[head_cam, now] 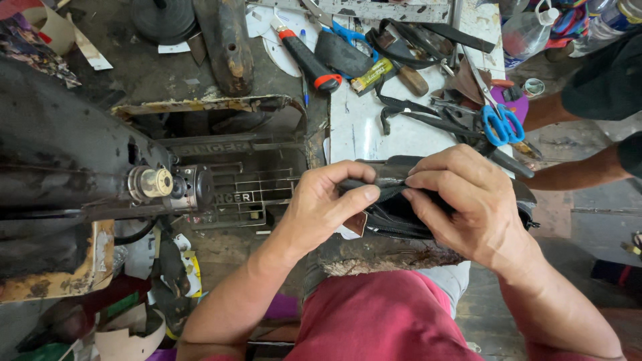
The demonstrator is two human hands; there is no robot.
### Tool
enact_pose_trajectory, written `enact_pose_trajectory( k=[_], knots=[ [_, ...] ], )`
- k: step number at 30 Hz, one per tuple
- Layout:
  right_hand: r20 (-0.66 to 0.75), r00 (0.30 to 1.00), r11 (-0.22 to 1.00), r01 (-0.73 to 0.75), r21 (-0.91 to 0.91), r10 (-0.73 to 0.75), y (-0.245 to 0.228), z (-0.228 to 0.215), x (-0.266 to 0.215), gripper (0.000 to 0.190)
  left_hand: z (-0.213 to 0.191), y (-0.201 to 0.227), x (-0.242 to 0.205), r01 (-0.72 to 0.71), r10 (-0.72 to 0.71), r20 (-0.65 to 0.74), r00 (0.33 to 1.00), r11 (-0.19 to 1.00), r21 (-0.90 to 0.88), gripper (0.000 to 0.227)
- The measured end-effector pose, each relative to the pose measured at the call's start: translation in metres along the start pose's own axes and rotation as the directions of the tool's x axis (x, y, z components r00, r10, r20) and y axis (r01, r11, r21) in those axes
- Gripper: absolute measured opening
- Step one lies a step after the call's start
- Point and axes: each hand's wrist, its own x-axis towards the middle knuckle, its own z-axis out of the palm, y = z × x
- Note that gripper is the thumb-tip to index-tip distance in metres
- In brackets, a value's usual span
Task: The person manipulates a black zippered pouch, repeatedly opening and closing the zipper and adjusting the leather pull tab. They turn the pouch over and inspect the zipper track and edges throughout the clip.
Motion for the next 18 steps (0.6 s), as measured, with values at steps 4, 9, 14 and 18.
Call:
enact_pose_trajectory(
  k=[4,9,14,18],
  knots=[
    [0.002,0.999,0.999,-0.037,-0.006,0.037,-0.001,0.0,-0.001,0.01,-0.002,0.0,0.001,-0.033,0.033,-0.001,0.999,0.999,0.038,0.014],
    [0.015,1.0,1.0,-0.025,0.006,0.025,-0.002,0.0,0.001,0.009,-0.004,-0.006,0.004,-0.129,0.132,-0.009,0.991,0.978,0.164,0.012],
    [-0.014,1.0,0.994,0.007,-0.105,-0.009,-0.011,0.003,0.0,0.012,-0.002,-0.003,0.004,-0.154,0.158,0.001,0.988,0.963,0.223,0.021],
    [-0.04,0.999,0.983,0.028,-0.183,-0.036,-0.016,0.004,0.002,0.013,-0.001,-0.003,0.004,-0.196,0.198,0.015,0.98,0.955,0.221,0.016]
  ],
)
